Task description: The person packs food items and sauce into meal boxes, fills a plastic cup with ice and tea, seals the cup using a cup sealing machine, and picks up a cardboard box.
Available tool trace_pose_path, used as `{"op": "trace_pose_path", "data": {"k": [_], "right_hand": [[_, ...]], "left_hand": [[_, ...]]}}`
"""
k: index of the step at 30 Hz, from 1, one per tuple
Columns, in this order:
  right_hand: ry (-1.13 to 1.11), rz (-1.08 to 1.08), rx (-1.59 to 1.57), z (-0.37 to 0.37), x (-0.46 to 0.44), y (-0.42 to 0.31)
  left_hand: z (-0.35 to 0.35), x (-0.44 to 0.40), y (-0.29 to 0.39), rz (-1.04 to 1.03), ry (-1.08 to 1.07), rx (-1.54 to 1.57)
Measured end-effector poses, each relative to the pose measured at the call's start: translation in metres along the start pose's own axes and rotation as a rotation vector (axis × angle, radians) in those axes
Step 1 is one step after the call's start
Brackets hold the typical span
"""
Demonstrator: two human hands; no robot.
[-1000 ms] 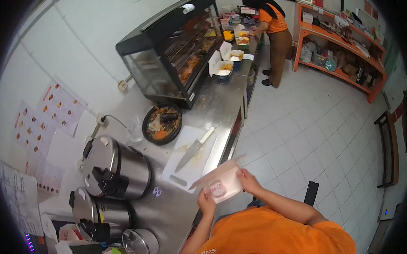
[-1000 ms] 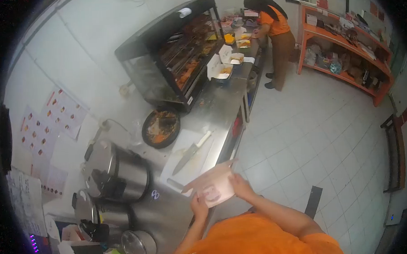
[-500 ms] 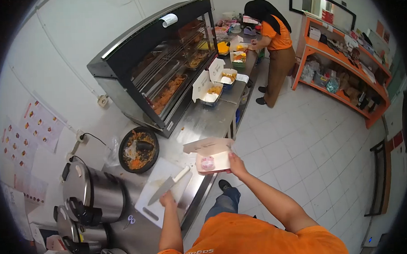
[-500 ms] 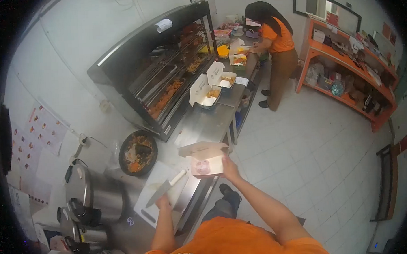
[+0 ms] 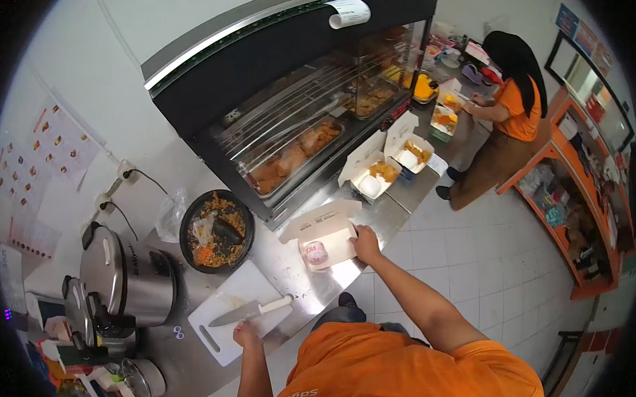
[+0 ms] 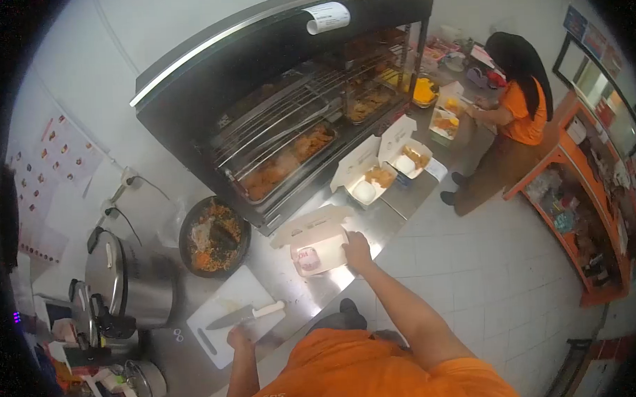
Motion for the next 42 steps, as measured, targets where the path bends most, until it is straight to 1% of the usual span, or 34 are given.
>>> {"op": "trace_pose_path", "data": {"k": [2,4,6,9,10,12,15,17,20,21,23,25,27,28,29,30,32,34,35,37,39,41,42], "right_hand": [[-0.028,-0.091,-0.149,0.014,-0.025,-0.015],[-0.097,-0.055,-0.047,0.0,-0.054,-0.009],[-0.171,-0.026,0.069,-0.021,-0.079,0.002],[-0.28,0.141,0.248,-0.021,-0.108,-0.006],[-0.223,0.166,0.279,-0.03,-0.118,-0.004],[-0.566,0.264,0.152,-0.032,-0.135,0.0],[-0.84,0.062,-0.128,-0.094,-0.145,0.054],[-0.883,-0.217,-0.24,-0.061,-0.135,0.02],[-0.703,0.169,0.016,-0.038,-0.125,-0.008],[-0.645,0.161,0.027,-0.033,-0.118,-0.011],[-0.589,0.211,0.013,-0.024,-0.103,-0.019],[-0.619,0.197,-0.024,-0.023,-0.09,-0.023],[-0.721,0.18,-0.062,-0.039,-0.084,-0.017],[-0.823,0.167,-0.097,-0.035,-0.084,-0.022],[-0.877,0.258,-0.055,-0.03,-0.085,-0.026],[-0.929,0.394,0.018,-0.025,-0.086,-0.032],[-0.983,0.492,0.061,-0.011,-0.086,-0.043],[-0.929,0.383,-0.014,0.001,-0.09,-0.051],[-0.92,0.185,-0.082,-0.015,-0.09,-0.049],[-0.893,0.045,-0.118,-0.016,-0.095,-0.054],[-0.86,0.157,-0.042,-0.012,-0.108,-0.056],[-0.751,0.294,0.123,-0.032,-0.112,-0.054],[-0.701,0.365,0.123,-0.015,-0.113,-0.063]], "left_hand": [[-0.005,0.01,0.012,0.054,-0.022,0.181],[-0.022,0.066,0.047,0.088,-0.012,0.418],[-0.021,0.05,0.043,0.027,0.009,0.455],[-0.021,0.049,0.044,-0.066,0.062,0.499],[-0.022,0.054,0.044,-0.095,0.086,0.508],[-0.02,0.043,0.039,-0.147,0.086,0.554],[-0.026,0.066,0.047,-0.185,0.136,0.557],[-0.023,0.062,0.04,-0.245,0.175,0.527],[-0.023,0.073,0.044,-0.358,0.232,0.497],[-0.025,0.079,0.047,-0.345,0.272,0.47],[-0.028,0.086,0.062,-0.331,0.341,0.407],[-0.031,0.09,0.079,-0.301,0.402,0.406],[-0.041,0.094,0.092,-0.279,0.477,0.381],[-0.038,0.089,0.099,-0.318,0.441,0.316],[-0.035,0.082,0.102,-0.329,0.454,0.302],[-0.038,0.08,0.108,-0.333,0.448,0.309],[-0.035,0.081,0.115,-0.319,0.454,0.295],[-0.035,0.084,0.127,-0.295,0.471,0.272],[-0.037,0.085,0.131,-0.307,0.502,0.216],[-0.039,0.092,0.135,-0.326,0.571,0.1],[-0.038,0.09,0.134,-0.538,0.63,-0.008],[-0.036,0.074,0.125,-0.768,0.718,-0.063],[-0.048,0.085,0.124,-0.734,0.665,0.005]]}}
Point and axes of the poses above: each hand's wrist, its own x-axis away from the middle knuckle, its own z-axis out of the back of the hand, y = z × x, the point moved 3 cm from there along -x, towards the middle knuckle, and after that the axes turned 3 degrees about z, right-handed, at the moved point
